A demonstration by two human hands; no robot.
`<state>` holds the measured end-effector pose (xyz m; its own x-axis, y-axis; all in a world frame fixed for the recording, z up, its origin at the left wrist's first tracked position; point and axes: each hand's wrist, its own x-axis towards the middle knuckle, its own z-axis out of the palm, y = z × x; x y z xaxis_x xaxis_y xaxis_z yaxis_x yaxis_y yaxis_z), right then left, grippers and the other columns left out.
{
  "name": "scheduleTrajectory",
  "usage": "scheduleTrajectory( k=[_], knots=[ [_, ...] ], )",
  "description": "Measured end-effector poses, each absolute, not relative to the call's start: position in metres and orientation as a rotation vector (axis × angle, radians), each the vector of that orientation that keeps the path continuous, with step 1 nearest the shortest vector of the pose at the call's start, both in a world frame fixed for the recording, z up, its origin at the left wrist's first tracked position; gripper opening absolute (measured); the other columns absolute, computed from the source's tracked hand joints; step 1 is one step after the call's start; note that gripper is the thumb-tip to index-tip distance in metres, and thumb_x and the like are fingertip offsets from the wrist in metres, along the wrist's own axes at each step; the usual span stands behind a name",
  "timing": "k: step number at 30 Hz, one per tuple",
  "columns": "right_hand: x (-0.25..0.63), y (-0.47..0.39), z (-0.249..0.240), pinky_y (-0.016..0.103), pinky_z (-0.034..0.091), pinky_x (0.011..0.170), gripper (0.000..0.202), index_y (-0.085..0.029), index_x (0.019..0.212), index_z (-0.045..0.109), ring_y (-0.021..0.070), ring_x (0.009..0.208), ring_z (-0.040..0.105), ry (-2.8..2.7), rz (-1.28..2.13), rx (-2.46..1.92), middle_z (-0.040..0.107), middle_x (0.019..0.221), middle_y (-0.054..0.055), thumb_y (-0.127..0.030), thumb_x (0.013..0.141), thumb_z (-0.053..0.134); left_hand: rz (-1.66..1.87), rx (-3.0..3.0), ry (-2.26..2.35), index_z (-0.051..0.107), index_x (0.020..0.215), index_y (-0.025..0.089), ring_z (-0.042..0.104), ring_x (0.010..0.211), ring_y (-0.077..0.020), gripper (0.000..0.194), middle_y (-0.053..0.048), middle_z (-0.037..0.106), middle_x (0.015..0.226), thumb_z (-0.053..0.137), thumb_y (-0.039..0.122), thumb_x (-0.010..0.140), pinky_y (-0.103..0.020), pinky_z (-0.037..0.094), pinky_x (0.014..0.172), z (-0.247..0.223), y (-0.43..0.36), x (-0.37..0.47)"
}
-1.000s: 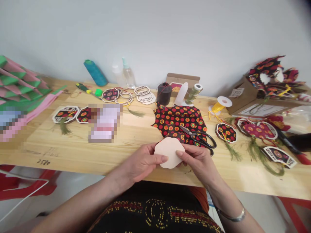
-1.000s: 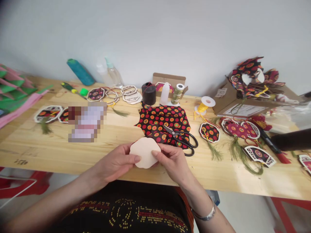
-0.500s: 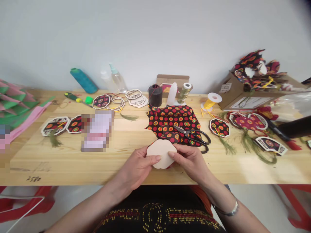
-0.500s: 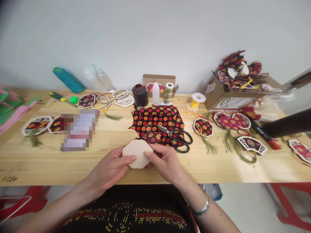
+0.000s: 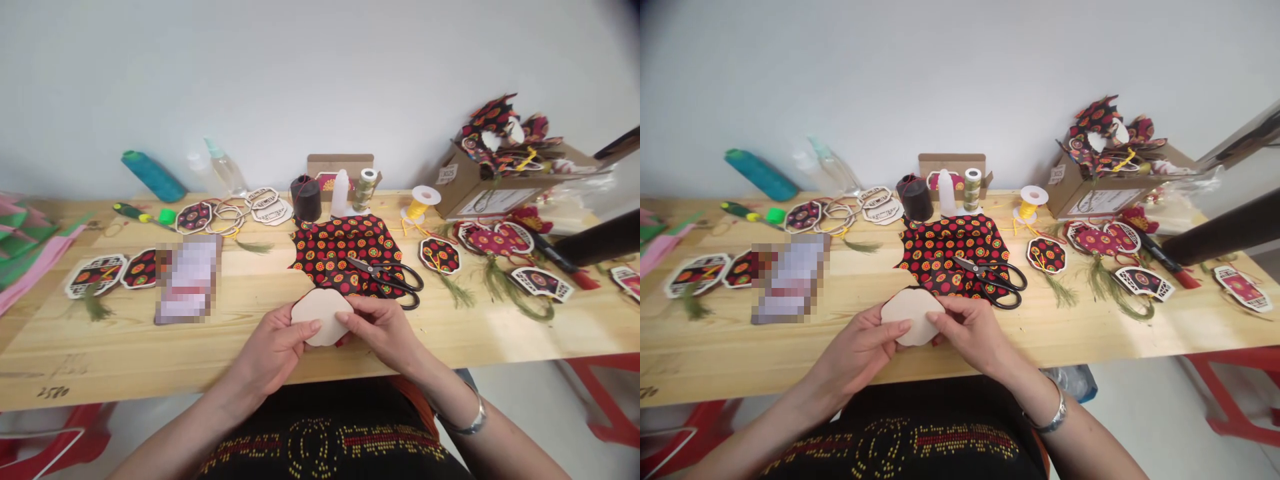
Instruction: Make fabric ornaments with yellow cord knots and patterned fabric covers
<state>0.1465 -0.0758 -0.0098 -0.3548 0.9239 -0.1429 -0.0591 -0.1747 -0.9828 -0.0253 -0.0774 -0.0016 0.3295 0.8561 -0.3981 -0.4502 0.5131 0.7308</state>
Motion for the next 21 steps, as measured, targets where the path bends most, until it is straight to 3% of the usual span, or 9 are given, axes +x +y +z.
scheduleTrajectory(
  k=[3, 6, 8, 11, 17, 21],
  knots=[
    [0.155, -0.074, -0.008, 0.027, 0.055, 0.062, 0.03, -0.021, 0.107, 0.071, 0.0121, 0.065, 0.061, -1.505, 1.406, -1.222, 0.072, 0.086, 0.004, -0.037, 0.087, 0.056, 0.91, 0.55, 0.88, 0.074, 0.1, 0.015, 0.066, 0.095, -0.0259, 0.031, -0.011, 0.074, 0.095, 0.073, 0.012, 0.069, -0.037, 0.053, 0.084, -0.003, -0.077, -0.028],
    [0.174, -0.067, -0.005, 0.035, 0.054, 0.071, 0.035, -0.016, 0.114, 0.067, 0.0184, 0.076, 0.064, -1.744, 0.798, -1.512, 0.072, 0.094, 0.009, -0.035, 0.09, 0.051, 0.912, 0.523, 0.902, 0.073, 0.101, 0.015, 0.067, 0.094, -0.0268, 0.031, -0.012, 0.075, 0.095, 0.073, 0.012, 0.07, -0.039, 0.053, 0.084, -0.003, -0.077, -0.031],
    [0.189, -0.061, -0.005, 0.041, 0.052, 0.077, 0.037, -0.01, 0.118, 0.064, 0.024, 0.084, 0.063, -1.94, 0.361, -1.669, 0.07, 0.1, 0.015, -0.027, 0.09, 0.047, 0.924, 0.503, 0.919, 0.073, 0.101, 0.014, 0.068, 0.094, -0.0271, 0.032, -0.012, 0.075, 0.096, 0.074, 0.012, 0.069, -0.039, 0.054, 0.083, -0.003, -0.076, -0.033],
    [0.207, -0.055, -0.009, 0.044, 0.049, 0.084, 0.039, -0.002, 0.118, 0.061, 0.0299, 0.093, 0.06, -2.238, -0.008, -1.747, 0.068, 0.099, 0.02, -0.013, 0.083, 0.046, 0.942, 0.476, 0.935, 0.072, 0.102, 0.015, 0.068, 0.093, -0.0263, 0.033, -0.012, 0.075, 0.097, 0.074, 0.011, 0.069, -0.038, 0.055, 0.082, -0.003, -0.075, -0.037],
    [0.212, -0.051, -0.019, 0.038, 0.048, 0.08, 0.043, -0.004, 0.114, 0.06, 0.0274, 0.088, 0.058, -2.418, -0.183, -1.839, 0.064, 0.099, 0.019, -0.002, 0.075, 0.043, 0.95, 0.449, 0.939, 0.073, 0.099, 0.016, 0.07, 0.088, -0.0249, 0.031, -0.01, 0.075, 0.095, 0.074, 0.011, 0.068, -0.035, 0.056, 0.077, -0.003, -0.075, -0.041],
    [0.212, -0.049, -0.014, 0.035, 0.046, 0.077, 0.031, -0.009, 0.098, 0.062, 0.0259, 0.084, 0.056, -2.412, -0.144, -1.869, 0.061, 0.089, 0.016, -0.003, 0.075, 0.043, 0.958, 0.468, 0.926, 0.073, 0.098, 0.015, 0.07, 0.084, -0.0238, 0.028, -0.01, 0.075, 0.094, 0.073, 0.011, 0.07, -0.033, 0.056, 0.075, -0.005, -0.076, -0.043]
  ],
)
